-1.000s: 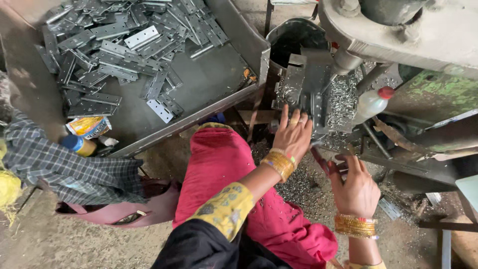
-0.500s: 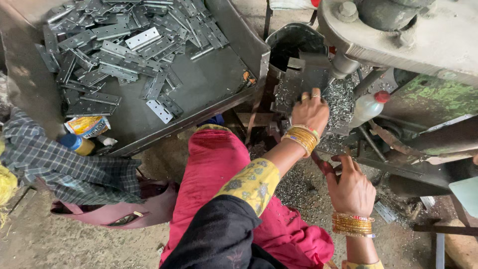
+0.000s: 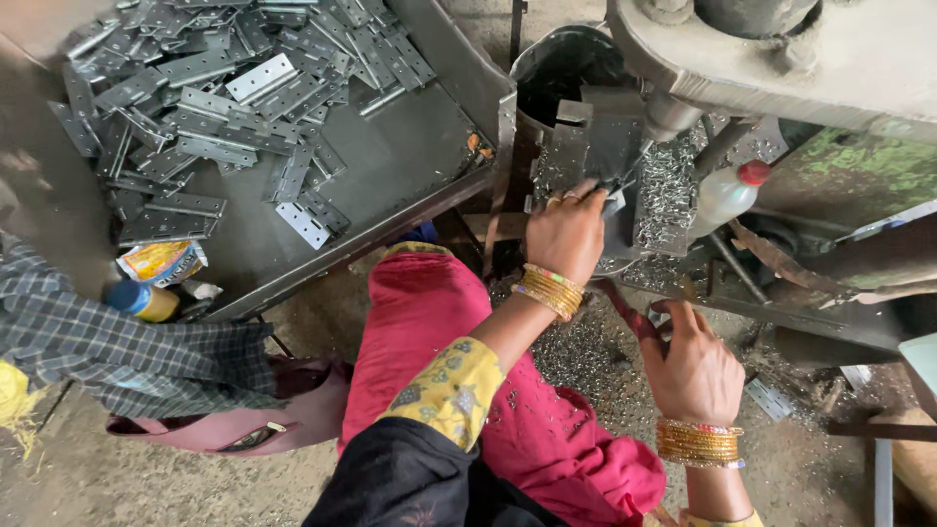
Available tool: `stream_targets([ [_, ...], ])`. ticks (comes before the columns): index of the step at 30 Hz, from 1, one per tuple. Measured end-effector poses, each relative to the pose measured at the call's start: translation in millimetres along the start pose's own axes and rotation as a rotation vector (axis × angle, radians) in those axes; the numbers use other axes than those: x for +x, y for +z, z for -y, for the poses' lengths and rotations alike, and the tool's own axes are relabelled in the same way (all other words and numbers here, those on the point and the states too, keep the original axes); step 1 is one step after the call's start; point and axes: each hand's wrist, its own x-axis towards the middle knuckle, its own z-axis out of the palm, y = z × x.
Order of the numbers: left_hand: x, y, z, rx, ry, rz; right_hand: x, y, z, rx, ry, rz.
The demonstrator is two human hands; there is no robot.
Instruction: The person repeatedly picks up metal hinge pieces from a tray, places them under a drill press, and operates the machine to drill holes. The person then removes the processed pieces and places them back into the tray. The task is performed continuously throughout the clip.
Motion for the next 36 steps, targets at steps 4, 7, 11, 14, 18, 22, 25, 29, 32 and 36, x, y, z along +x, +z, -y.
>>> stream_targets([
  [4, -5.1, 15.7, -6.8, 0.209, 0.187, -0.014, -4.3, 3.5, 4.9, -0.036, -0.02, 0.009],
  [7, -16.5, 34.0, -10.5, 0.216, 0.252, 0.216, -4.2, 1.5, 5.1, 0.012, 0.007, 0.013],
  [11, -33.5, 41.2, -1.3, -0.01, 0.182, 0.283, -3.8, 0.2, 1.1, 0.009, -0.01, 0.011],
  [14, -27.0, 32.9, 7.6, 0.218, 0.186, 0.18, 0.4, 1.6, 2.4, 0.005, -0.001, 0.014],
  [18, -9.0, 20.3, 8.5, 0.359, 0.107, 0.442, -6.4, 2.0, 8.4, -0.01, 0.007, 0.03],
  [22, -2.0, 12.5, 2.8, 0.389, 0.112, 0.425, -3.6, -5.2, 7.0, 0.037, 0.041, 0.031],
  [25, -4.4, 12.7, 4.0, 0.412, 0.108, 0.432, 2.8, 0.8, -2.4, 0.091, 0.055, 0.08],
  [29, 8.2, 21.0, 2.8, 0.548, 0.142, 0.457, -3.2, 38.8, -27.9, 0.055, 0.059, 0.197],
  [32, 21.3, 28.4, 0.3, 0.539, 0.113, 0.422, -17.6, 88.6, -49.6, 0.156, 0.165, 0.319],
  [36, 8.1, 31.4, -1.0, 0.545, 0.151, 0.356, -33.6, 148.1, -79.5, 0.309, 0.12, 0.207],
])
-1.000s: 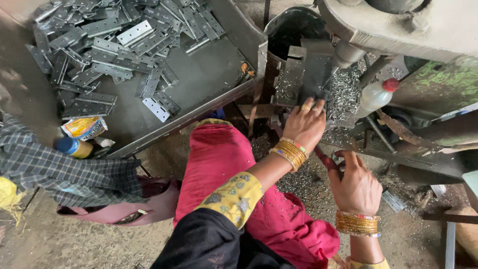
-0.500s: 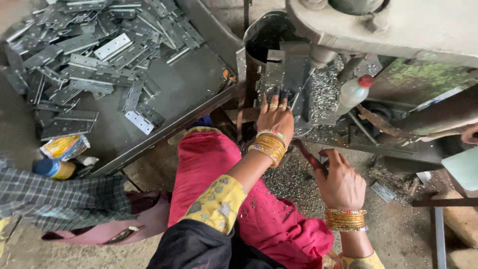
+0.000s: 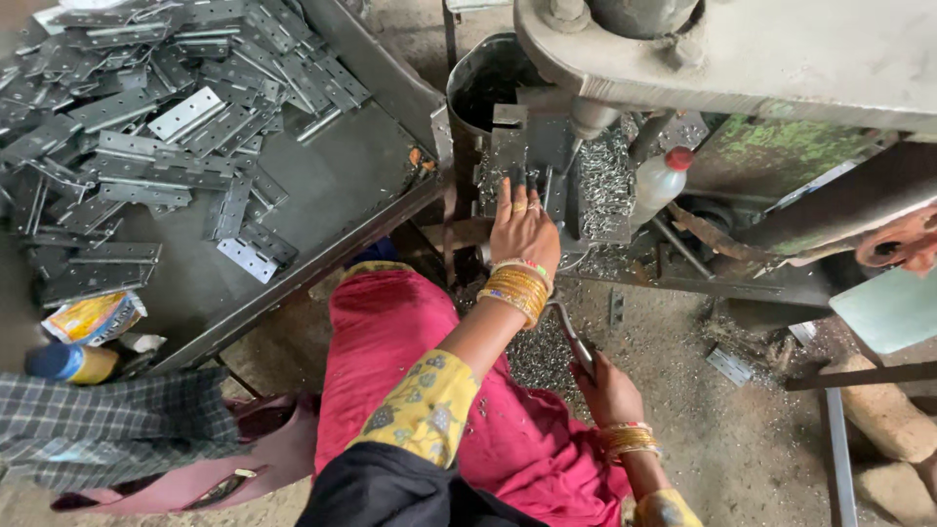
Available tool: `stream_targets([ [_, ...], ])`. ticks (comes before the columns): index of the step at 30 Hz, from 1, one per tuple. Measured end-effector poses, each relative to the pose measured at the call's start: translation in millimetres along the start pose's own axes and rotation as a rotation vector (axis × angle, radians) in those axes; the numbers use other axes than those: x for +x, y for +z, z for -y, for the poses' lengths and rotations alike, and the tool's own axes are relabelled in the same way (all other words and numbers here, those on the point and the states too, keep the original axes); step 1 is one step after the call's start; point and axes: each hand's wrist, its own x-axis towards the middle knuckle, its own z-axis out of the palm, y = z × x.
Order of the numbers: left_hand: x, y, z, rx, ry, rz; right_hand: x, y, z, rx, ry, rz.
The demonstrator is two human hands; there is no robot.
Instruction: The person repeatedly picks up metal hinge pieces from a tray, places them under a drill press, and operates the machine to drill holes. The person then removes the processed pieces and places them back into the tray. The task is performed continuously throughout the clip.
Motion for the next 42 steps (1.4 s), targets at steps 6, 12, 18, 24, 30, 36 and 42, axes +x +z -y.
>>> stream_targets([
  [6, -1.3, -4.2, 15.0, -0.078, 0.064, 0.052, 20.0, 5.1, -17.3, -0.092, 0.05, 0.16],
  [12, 14.7, -3.7, 9.9, -0.079, 0.013, -0.008, 9.8, 1.6, 0.5, 0.019, 0.096, 0.143],
  [18, 11.6, -3.7, 18.0, -0.096, 0.018, 0.024, 9.4, -0.7, 0.0, 0.021, 0.049, 0.188],
  [24, 30.3, -7.7, 12.7, -0.026, -0.008, 0.094, 12.2, -1.3, -10.1, -0.1, 0.101, 0.118],
  [30, 18.9, 3.0, 15.8, -0.136, -0.024, -0.014, 8.6, 6.5, -1.1, 0.057, 0.063, 0.181],
  [36, 44.2, -11.3, 10.9, -0.034, -0.044, 0.112, 10.1, -15.6, -7.0, -0.066, 0.095, 0.188],
  [42, 46.8, -23.1, 11.4, -0.122, -0.102, 0.112, 8.6, 32.2, -19.0, 0.044, -0.014, 0.06],
])
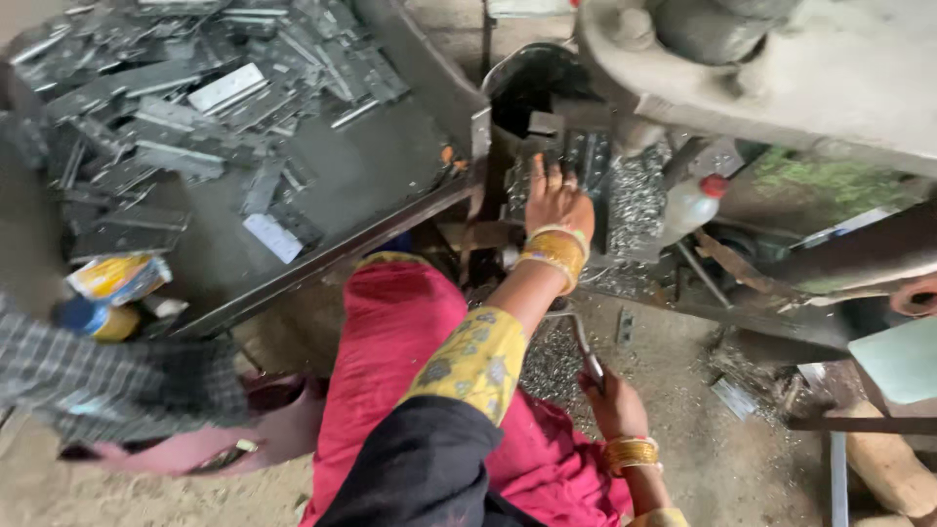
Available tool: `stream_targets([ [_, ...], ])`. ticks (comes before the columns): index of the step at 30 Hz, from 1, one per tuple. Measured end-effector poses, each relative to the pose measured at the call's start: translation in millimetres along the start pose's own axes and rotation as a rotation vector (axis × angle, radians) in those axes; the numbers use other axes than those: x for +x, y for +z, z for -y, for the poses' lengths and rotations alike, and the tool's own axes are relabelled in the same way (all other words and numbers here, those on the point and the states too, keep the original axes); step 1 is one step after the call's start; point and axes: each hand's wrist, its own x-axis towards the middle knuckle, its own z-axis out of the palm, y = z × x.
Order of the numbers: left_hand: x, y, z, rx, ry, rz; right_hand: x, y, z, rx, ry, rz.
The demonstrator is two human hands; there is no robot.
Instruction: The person repeatedly picks up metal hinge pieces from a tray, places them under a drill press, and operates the machine to drill holes. The person then removes the processed pieces and places them back into the tray. The task is performed continuously throughout the clip.
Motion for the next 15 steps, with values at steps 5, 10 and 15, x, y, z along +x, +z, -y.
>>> stream_targets([
  [5, -21.2, -1.8, 54.1, -0.358, 0.019, -0.423, 1.5, -31.8, 12.8, 0.188, 0.006, -0.005],
  [10, -74.5, 17.8, 215.6, -0.054, -0.277, -0.463, -18.8, -104.4, 67.1, 0.194, -0.188, -0.47],
  [15, -116.5, 24.7, 382.5, 0.157, -0.768, -0.262, -11.2, -143.2, 133.4, -0.248, -0.417, -0.722],
])
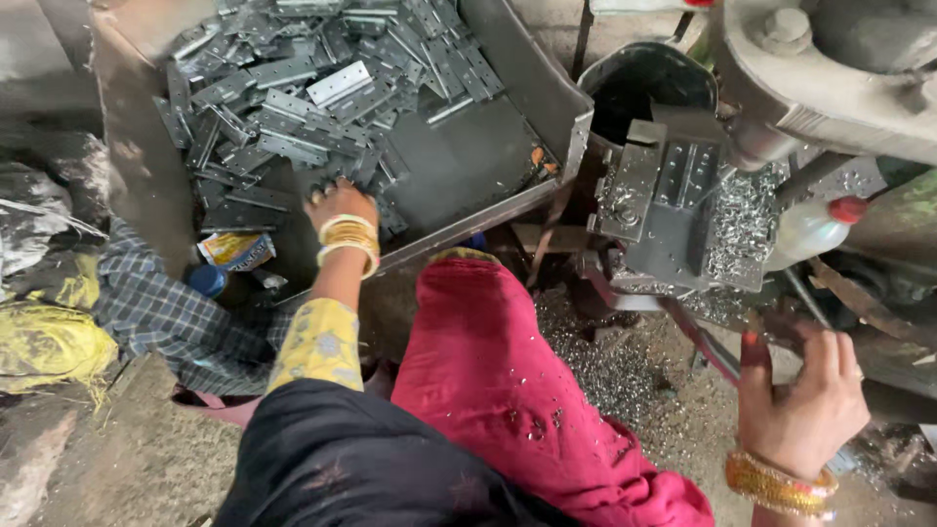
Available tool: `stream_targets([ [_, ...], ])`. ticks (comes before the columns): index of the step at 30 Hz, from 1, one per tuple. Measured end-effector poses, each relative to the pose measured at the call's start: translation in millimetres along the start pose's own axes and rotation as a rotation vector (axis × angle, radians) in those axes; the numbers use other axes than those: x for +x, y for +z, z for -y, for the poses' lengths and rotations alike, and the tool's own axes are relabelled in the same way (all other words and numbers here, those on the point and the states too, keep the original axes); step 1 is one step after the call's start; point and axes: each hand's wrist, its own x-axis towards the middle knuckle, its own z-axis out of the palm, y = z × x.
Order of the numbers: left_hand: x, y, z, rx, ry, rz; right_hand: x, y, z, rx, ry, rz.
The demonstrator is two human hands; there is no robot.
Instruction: The person repeatedly picks up metal hinge pieces from a tray, places them under a drill press, and operates the machine to drill holes. The person then removes the processed pieces and places them back into the tray. The task is performed continuously throughout the clip.
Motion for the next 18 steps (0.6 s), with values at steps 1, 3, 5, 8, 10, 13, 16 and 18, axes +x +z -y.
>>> stream_targets([
  [1, 6.8, 11.7, 12.8, -0.016, 0.001, 0.099, 4.7, -4.4, 2.4, -0.052, -0.04, -0.023],
  [3, 22.8, 33.3, 21.7, 0.085, 0.047, 0.176, 12.0, -6.6, 5.5, -0.095, -0.07, -0.025],
  [5, 35.5, 50.9, 20.6, 0.178, 0.101, 0.167, 15.4, -6.5, 6.6, -0.122, -0.096, -0.015],
  [8, 47.1, 67.4, 14.9, 0.254, 0.15, 0.05, 20.7, -5.3, 6.8, -0.077, -0.071, 0.021],
  [10, 54.2, 71.1, 11.2, 0.234, 0.138, 0.006, 22.5, -4.9, 6.1, -0.055, -0.025, 0.05],
  [13, 45.4, 65.3, 28.0, 0.199, 0.123, 0.107, 17.7, -5.5, 9.5, -0.062, 0.017, 0.107],
  [16, 30.6, 38.4, 43.1, 0.099, 0.205, 0.073, 19.5, -10.3, 16.3, -0.087, 0.029, 0.12],
  [18, 19.4, 8.4, 48.1, -0.076, 0.227, 0.035, 23.5, -11.2, 21.0, -0.105, 0.062, 0.126],
])
